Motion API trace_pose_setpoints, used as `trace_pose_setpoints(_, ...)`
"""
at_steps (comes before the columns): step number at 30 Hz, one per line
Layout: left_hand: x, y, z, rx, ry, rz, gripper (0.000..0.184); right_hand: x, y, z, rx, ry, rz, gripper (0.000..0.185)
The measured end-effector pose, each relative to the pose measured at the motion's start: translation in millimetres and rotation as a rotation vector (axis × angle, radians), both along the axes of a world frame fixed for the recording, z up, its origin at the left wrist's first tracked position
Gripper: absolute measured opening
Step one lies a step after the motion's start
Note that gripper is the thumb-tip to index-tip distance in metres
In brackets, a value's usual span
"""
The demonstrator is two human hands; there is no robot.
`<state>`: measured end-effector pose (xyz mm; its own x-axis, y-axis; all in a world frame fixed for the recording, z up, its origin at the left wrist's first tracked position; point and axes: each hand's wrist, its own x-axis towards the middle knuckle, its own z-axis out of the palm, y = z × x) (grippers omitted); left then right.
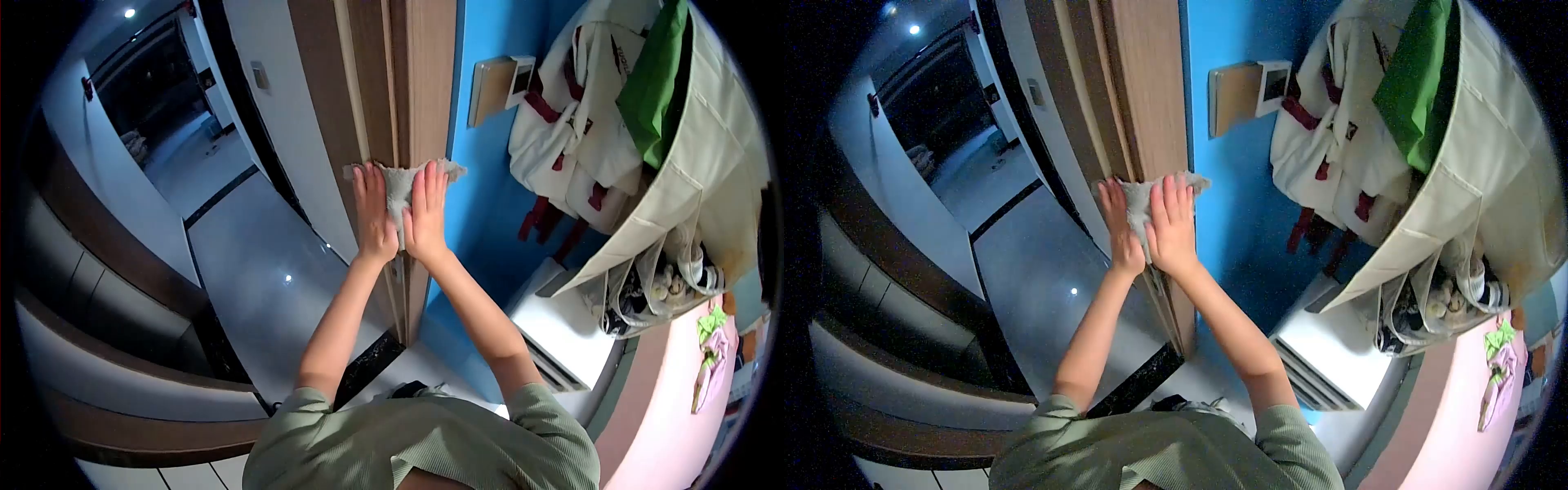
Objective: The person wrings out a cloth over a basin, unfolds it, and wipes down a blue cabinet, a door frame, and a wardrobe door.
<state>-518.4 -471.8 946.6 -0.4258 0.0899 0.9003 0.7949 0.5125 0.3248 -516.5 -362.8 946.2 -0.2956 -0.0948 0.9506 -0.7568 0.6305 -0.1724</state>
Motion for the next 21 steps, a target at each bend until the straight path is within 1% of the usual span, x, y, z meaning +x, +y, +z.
trace_pose_setpoints(3, -2.2, 4.4, 49.2, -0.022, 0.079, 0.076, 0.072, -5.2, -2.7, 55.8, -0.003, 0.081, -0.009, 0.064)
trace_pose_setpoints(4, -4.9, 2.5, 71.7, -0.049, 0.057, 0.116, 0.075, -4.8, -3.9, 79.3, -0.02, 0.111, -0.018, 0.064)
trace_pose_setpoints(5, -9.0, -0.7, 93.8, -0.086, 0.128, 0.138, 0.071, -6.0, -4.3, 102.5, -0.035, 0.141, -0.017, 0.065)
trace_pose_setpoints(7, -5.0, -1.3, 140.3, -0.101, 0.183, 0.149, 0.065, -9.7, -6.3, 143.8, -0.064, 0.199, -0.009, 0.066)
trace_pose_setpoints(9, -4.0, -1.2, 169.3, -0.105, 0.23, 0.133, 0.062, -11.1, -6.7, 172.0, -0.071, 0.233, 0.004, 0.067)
trace_pose_setpoints(10, -3.8, -1.6, 175.1, -0.107, 0.25, 0.124, 0.061, -12.1, -6.1, 178.0, -0.073, 0.245, 0.01, 0.067)
trace_pose_setpoints(13, 2.4, -3.3, 166.3, -0.064, 0.208, 0.04, 0.061, -9.2, 2.1, 174.2, -0.008, 0.195, 0.046, 0.069)
trace_pose_setpoints(14, 2.7, -5.2, 157.2, -0.011, 0.144, -0.058, 0.063, -8.1, 5.8, 167.5, 0.027, 0.169, 0.046, 0.07)
trace_pose_setpoints(17, 16.9, -8.7, 133.8, -0.088, 0.097, -0.054, 0.066, -4.1, 13.8, 132.3, 0.083, 0.087, 0.094, 0.071)
trace_pose_setpoints(18, 16.3, -12.9, 125.1, -0.085, 0.061, -0.107, 0.068, -3.0, 14.8, 116.1, 0.109, 0.047, 0.098, 0.072)
trace_pose_setpoints(21, 6.5, -11.2, 114.7, -0.114, 0.057, 0.048, 0.066, 2.7, 14.8, 85.8, 0.125, -0.023, 0.095, 0.069)
